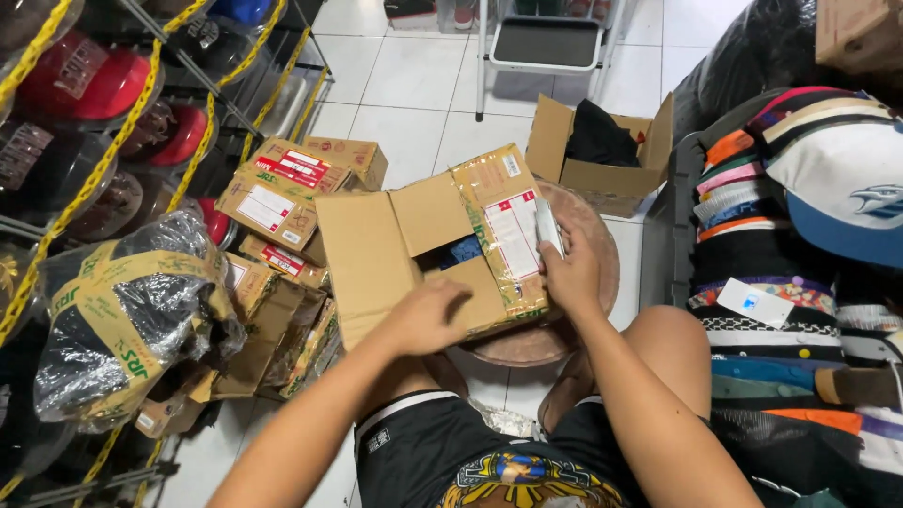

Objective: The person sits on the floor and uses a box cutter to open a cardboard box. They remove a blue baseball cap, inspect it, and place it on a pile of other caps. The person then picks up a red and white cap from the pile and examines it.

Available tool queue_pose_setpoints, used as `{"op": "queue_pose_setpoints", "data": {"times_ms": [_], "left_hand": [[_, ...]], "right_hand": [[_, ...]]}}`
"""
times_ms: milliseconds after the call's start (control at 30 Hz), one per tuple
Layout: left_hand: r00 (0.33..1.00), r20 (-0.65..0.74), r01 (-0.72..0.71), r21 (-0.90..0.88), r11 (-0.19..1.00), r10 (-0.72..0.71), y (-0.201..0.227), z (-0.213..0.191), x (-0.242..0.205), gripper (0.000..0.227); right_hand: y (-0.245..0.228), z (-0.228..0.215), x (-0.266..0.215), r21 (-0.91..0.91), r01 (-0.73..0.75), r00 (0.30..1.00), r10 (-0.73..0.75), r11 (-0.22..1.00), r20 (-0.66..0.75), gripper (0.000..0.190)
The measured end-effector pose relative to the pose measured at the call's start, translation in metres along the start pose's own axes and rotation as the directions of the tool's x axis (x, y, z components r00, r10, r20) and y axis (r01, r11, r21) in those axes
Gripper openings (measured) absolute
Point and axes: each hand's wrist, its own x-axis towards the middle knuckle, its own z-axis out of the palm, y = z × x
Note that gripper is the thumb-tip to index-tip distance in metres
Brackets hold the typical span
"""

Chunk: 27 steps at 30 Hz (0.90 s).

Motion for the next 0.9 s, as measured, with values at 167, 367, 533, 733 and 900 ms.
{"op": "queue_pose_setpoints", "data": {"times_ms": [167,367,533,733,900], "left_hand": [[0.919,-0.032,0.344,-0.42,0.84,-0.393,0.026,0.047,0.074,0.071],[0.798,-0.087,0.165,-0.92,0.355,-0.597,-0.029,0.103,0.126,0.026],[0.811,-0.178,-0.004,-0.954,0.299,-0.557,-0.027,0.108,0.138,0.025],[0.796,-0.252,-0.114,-0.955,0.273,-0.55,-0.003,0.103,0.132,0.023],[0.796,-0.464,-0.173,-0.79,0.588,-0.389,0.009,0.102,0.12,0.02]], "right_hand": [[0.01,-0.004,0.003,0.316,-0.037,0.992,-0.004,0.948,0.13,0.045],[0.007,-0.065,-0.026,0.087,0.105,0.951,-0.125,0.991,0.282,0.053],[-0.033,-0.087,-0.078,-0.496,0.313,0.836,0.012,0.81,0.548,0.039],[-0.004,-0.072,-0.092,-0.662,0.62,0.783,-0.268,0.421,0.562,0.037],[0.004,-0.07,-0.089,-0.702,0.633,0.771,-0.34,0.325,0.538,0.037]]}}
